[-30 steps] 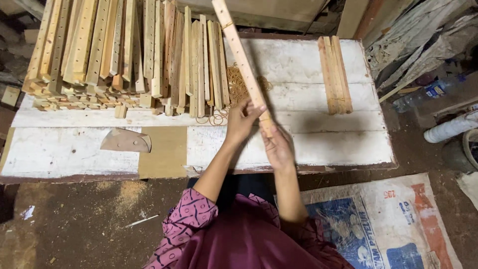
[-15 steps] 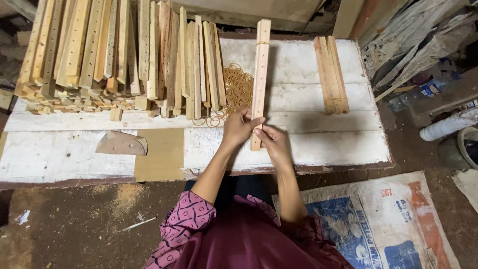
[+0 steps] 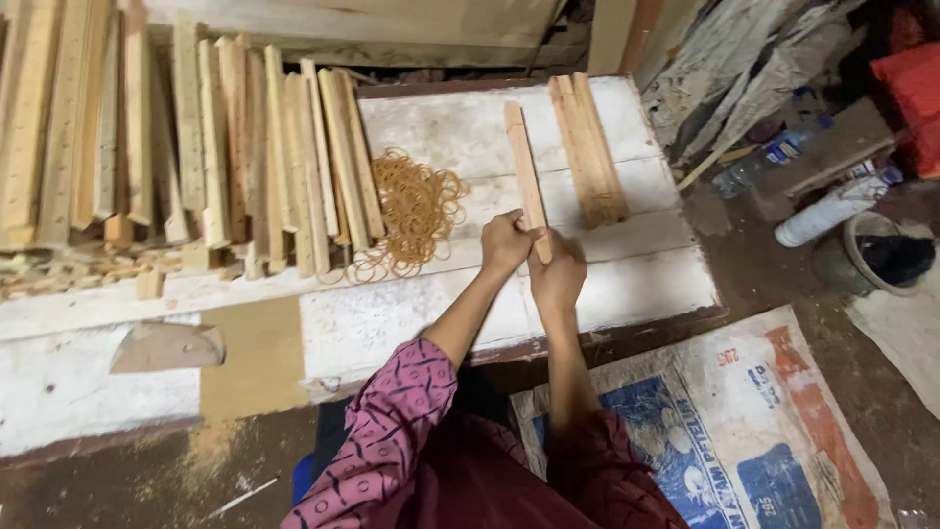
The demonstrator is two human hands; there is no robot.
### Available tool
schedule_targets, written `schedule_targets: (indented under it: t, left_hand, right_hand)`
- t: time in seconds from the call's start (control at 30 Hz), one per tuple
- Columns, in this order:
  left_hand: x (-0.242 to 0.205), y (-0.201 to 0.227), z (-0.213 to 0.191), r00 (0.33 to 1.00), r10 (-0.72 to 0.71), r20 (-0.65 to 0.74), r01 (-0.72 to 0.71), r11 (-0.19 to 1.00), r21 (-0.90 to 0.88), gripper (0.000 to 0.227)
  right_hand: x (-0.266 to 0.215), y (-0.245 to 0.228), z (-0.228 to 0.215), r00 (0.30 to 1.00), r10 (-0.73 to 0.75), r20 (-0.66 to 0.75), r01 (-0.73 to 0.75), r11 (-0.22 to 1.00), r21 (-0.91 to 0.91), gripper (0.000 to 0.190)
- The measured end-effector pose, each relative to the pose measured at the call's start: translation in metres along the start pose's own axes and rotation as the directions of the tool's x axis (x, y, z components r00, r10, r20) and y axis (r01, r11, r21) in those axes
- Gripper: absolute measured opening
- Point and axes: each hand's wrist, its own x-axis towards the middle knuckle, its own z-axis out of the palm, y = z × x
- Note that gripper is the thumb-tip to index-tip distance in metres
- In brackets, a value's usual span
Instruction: Wrapping rubber bands around wooden slats
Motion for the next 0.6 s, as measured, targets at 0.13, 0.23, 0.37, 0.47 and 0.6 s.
schedule_targets:
  t: [0.13,0.23,0.37,0.47,0.6]
  left_hand:
    - [0.062,0.003,0.052,1.0,-0.014,-0.024,0.015,1.0,0.015,0.049]
    - [0.085,0.012,0.072,0.999,0.012,-0.03,-0.011,1.0,0.01,0.035]
    - [0.099,0.027,0.078,0.999,0.033,-0.031,-0.031,0.999,0.032,0.023]
    - [0.094,0.035,0.079,0.999,0.049,-0.019,-0.048,0.998,0.05,0.022]
    - [0.099,0.033,0.085,0.999,0.036,-0.04,-0.032,0.996,0.086,0.021]
  right_hand:
    - [0.045,0.048,0.024,0.994,-0.095,-0.061,0.084,0.983,-0.161,0.015]
    - [0.067,0.063,0.026,0.995,-0.09,-0.044,0.079,0.973,-0.218,0.021]
    - [0.081,0.089,0.049,1.0,-0.01,0.01,0.012,0.949,-0.314,0.032]
    - [0.082,0.085,0.043,1.0,-0.011,0.001,0.011,0.937,-0.349,0.04]
    - [0.079,0.093,0.056,0.998,-0.037,-0.047,0.016,0.919,-0.393,0.04]
